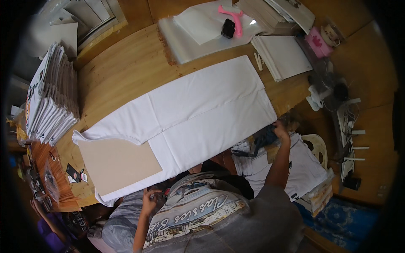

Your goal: The person folds white tank tops on a wooden table using a cardboard template to ensure consistent creases. They place a tag on the folded garment and stack it with others. The process is repeated for multiple shirts.

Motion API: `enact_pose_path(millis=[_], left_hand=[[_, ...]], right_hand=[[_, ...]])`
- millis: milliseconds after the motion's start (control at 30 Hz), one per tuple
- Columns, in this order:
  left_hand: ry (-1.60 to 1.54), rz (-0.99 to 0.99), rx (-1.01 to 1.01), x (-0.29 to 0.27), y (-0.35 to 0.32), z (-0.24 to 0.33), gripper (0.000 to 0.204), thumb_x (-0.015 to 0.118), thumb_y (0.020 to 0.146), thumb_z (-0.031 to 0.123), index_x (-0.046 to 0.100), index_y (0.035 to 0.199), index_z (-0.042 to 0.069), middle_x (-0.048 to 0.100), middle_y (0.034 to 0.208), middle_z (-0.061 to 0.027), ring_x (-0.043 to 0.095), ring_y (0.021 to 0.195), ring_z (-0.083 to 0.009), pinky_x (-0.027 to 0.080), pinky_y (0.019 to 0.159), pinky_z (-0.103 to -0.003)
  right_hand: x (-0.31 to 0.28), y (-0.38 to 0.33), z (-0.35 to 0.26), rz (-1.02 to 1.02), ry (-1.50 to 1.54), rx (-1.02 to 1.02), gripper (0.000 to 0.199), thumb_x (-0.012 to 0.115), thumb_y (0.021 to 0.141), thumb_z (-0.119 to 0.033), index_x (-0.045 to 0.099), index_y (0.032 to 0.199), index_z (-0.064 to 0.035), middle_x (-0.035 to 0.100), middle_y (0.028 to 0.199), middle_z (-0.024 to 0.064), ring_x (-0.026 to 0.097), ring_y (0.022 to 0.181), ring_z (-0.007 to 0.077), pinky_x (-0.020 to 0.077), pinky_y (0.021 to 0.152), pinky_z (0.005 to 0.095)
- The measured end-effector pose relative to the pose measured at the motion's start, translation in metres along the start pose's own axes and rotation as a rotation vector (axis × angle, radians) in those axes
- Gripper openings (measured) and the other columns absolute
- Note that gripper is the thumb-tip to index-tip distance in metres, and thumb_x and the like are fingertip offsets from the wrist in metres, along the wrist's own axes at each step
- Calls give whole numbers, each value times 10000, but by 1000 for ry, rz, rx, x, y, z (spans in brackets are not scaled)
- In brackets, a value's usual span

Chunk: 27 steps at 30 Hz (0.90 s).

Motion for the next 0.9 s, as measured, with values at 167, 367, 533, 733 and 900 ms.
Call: enact_pose_path(millis=[167,367,533,733,900], left_hand=[[61,-179,89,43,48,9,405,472,649,-102,602,986,80,598,937,-151,570,892,-263,418,805,-308],[386,8,459,28,15,77,485,532,605,-75,580,1039,135,578,932,-171,557,834,-322,439,748,-349],[-3,281,357,-16,11,88,383,526,680,-66,515,1061,-27,577,831,-135,586,746,-209,483,615,-281],[198,264,83,-63,109,165,479,640,670,23,455,1109,-35,509,893,-132,541,766,-205,461,629,-289],[529,340,279,-63,139,161,460,694,613,84,512,1024,-15,479,889,-134,483,768,-260,410,675,-342]], right_hand=[[30,-7,24,-89,337,62,519,678,654,-94,468,1115,17,515,1092,86,446,1016,190,299,896,271],[-4,-60,31,-127,628,-91,345,644,696,-103,547,1006,9,565,952,27,497,880,112,369,807,234],[-64,-58,-57,89,386,-536,333,619,740,-172,542,1021,-10,567,980,46,506,904,131,381,813,260],[-32,44,-122,-83,955,-16,322,511,828,-156,463,1121,-32,577,854,83,555,759,171,478,632,266],[-22,57,-139,-97,533,-22,337,524,806,-95,464,1138,-88,570,741,75,524,556,154,462,519,257]])
Point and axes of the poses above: each hand's wrist, its own y-axis towards the middle knuckle, its own x-axis out of the palm, z = x × y, the point moved 5 cm from there along y, towards the middle knuckle
